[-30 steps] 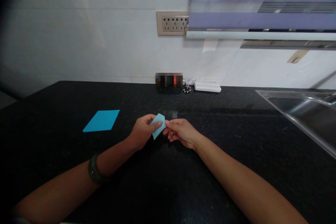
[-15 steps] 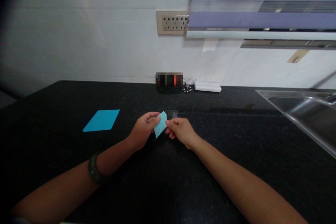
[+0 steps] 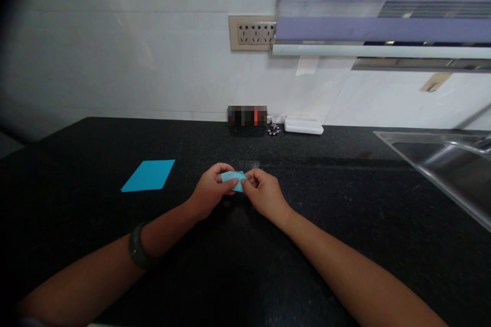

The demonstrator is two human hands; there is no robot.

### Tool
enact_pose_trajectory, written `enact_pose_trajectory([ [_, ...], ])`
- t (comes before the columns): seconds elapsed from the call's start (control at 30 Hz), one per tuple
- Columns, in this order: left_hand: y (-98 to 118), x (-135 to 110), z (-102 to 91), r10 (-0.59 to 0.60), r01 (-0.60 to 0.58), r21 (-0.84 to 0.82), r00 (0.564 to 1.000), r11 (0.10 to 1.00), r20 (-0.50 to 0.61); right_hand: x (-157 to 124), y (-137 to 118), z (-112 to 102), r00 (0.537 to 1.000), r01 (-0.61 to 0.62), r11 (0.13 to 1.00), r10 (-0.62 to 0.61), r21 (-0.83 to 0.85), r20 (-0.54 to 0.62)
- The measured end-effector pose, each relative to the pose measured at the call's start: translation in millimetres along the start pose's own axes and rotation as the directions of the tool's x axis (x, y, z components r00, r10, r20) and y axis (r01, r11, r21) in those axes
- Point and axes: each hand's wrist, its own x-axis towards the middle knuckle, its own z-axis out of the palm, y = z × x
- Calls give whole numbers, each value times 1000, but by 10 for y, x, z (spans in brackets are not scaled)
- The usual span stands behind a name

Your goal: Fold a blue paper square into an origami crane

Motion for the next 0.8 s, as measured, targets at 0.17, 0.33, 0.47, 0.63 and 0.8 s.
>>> enact_pose_trajectory([
  [0.17, 18, -32, -9, 240, -224, 373, 971, 900, 4, -58, -27, -30, 969, 200, 925, -236, -323, -75],
  [0.33, 36, -90, 9, 396, -340, 546, 918, 766, 16, -76, -37, -70, 911, 318, 794, -408, -518, -65],
  [0.47, 44, -115, 28, 457, -398, 562, 888, 725, 39, -76, -19, -85, 864, 386, 723, -501, -573, -50],
  [0.63, 58, -153, 38, 468, -436, 476, 882, 764, 56, -55, 26, -109, 829, 425, 709, -555, -563, -74],
  [0.8, 107, -163, 12, 306, -320, 102, 943, 942, 135, -22, 41, -151, 814, 467, 757, -570, -458, -113],
])
